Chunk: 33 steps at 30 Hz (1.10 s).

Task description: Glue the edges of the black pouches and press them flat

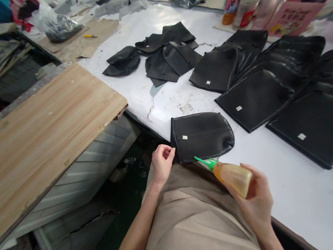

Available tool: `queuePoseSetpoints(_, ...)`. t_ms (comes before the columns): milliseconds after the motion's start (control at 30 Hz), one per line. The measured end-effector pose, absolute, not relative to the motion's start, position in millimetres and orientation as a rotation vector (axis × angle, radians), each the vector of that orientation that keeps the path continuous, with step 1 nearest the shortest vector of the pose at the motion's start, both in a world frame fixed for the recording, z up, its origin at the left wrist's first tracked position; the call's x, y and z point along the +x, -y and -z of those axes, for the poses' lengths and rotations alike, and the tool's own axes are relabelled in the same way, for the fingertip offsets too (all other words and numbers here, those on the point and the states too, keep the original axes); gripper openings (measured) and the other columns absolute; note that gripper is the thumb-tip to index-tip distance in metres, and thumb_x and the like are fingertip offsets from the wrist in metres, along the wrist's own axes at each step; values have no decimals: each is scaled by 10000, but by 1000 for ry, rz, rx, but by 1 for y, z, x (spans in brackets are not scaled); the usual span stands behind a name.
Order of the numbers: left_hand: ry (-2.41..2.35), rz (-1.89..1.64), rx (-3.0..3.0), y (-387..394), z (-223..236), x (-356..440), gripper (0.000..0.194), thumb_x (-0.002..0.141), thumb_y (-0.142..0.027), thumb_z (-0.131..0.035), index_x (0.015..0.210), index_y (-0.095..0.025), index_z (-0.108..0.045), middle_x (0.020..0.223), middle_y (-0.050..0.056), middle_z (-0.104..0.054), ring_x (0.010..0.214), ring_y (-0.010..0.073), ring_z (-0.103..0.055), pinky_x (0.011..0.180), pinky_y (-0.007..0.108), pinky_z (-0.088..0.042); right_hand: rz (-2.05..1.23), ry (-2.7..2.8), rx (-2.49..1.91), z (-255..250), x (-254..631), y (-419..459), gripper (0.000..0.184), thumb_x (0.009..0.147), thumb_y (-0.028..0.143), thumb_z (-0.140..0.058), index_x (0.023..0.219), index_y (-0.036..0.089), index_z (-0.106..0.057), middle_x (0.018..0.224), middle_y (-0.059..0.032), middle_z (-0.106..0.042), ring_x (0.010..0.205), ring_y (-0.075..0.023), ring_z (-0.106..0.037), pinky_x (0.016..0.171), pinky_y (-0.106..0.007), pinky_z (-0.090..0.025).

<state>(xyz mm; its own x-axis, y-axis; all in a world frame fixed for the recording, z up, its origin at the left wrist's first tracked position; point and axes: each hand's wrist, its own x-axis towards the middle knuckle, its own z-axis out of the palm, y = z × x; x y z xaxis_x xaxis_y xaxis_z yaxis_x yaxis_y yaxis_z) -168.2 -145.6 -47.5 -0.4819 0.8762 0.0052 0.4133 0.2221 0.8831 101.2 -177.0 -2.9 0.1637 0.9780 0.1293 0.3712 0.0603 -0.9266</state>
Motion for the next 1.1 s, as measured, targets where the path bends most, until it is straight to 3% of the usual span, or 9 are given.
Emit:
queuePoseSetpoints(133, -1895, -1157, 1126, 144, 44, -167, 269, 907, -446, -660, 810, -196, -639, 771, 18, -669, 700, 140, -611, 673, 238, -471, -694, 1581, -1362, 13, 95, 179, 537, 815, 345, -842, 1285, 244, -603, 1109, -73, -659, 989, -256, -656, 794, -370, -570)
queuePoseSetpoints(433, -1710, -1229, 696, 132, 51, -155, 341, 725, -451, -804, 814, -188, -608, 711, -17, -631, 597, 118, -593, 552, 224, -472, -743, 1658, -1302, 17, 84, 176, 538, 837, 318, -822, 1314, 271, -578, 1168, -82, -664, 1039, -264, -663, 820, -371, -592)
queuePoseSetpoints(667, -1661, -1202, 679, 130, 45, -157, 318, 721, -441, -794, 755, -182, -613, 680, -13, -627, 607, 115, -574, 568, 214, -445, -914, 1417, -1450, 9, 90, 175, 537, 795, 428, -826, 1249, 235, -612, 1206, -102, -662, 1070, -290, -662, 872, -421, -591)
queuePoseSetpoints(733, -1661, -1187, 697, 130, 42, -157, 326, 738, -452, -784, 736, -180, -604, 664, -14, -612, 609, 115, -557, 572, 211, -437, -977, 1286, -1526, 0, 98, 168, 545, 775, 474, -826, 1220, 228, -631, 1193, -100, -667, 1017, -285, -674, 821, -401, -601)
queuePoseSetpoints(833, -1680, -1169, 763, 133, 36, -158, 363, 786, -502, -759, 736, -175, -610, 654, -16, -585, 609, 115, -531, 570, 206, -425, -1051, 1070, -1580, -13, 114, 150, 570, 752, 516, -830, 1204, 225, -639, 1035, -72, -700, 774, -230, -670, 622, -325, -585)
queuePoseSetpoints(900, -1718, -1164, 854, 135, 30, -162, 414, 808, -562, -738, 730, -176, -609, 653, -17, -558, 604, 120, -517, 559, 210, -426, -1064, 919, -1565, -17, 127, 136, 610, 745, 525, -835, 1228, 217, -626, 944, -58, -715, 666, -203, -642, 570, -311, -565)
queuePoseSetpoints(1000, -1748, -1196, 1025, 137, 20, -170, 483, 799, -660, -708, 698, -199, -607, 647, -1, -561, 603, 157, -556, 574, 242, -480, -1037, 733, -1476, -18, 147, 116, 692, 657, 542, -884, 1198, 189, -633, 930, -96, -746, 649, -239, -667, 527, -326, -558)
queuePoseSetpoints(1100, -1939, -1262, 1268, 137, 7, -176, 494, 814, -722, -655, 707, -240, -663, 809, 52, -703, 723, 212, -656, 682, 277, -527, -1012, 611, -1416, -13, 168, 102, 693, 581, 559, -910, 1118, 186, -679, 926, -126, -764, 618, -268, -673, 486, -353, -558)
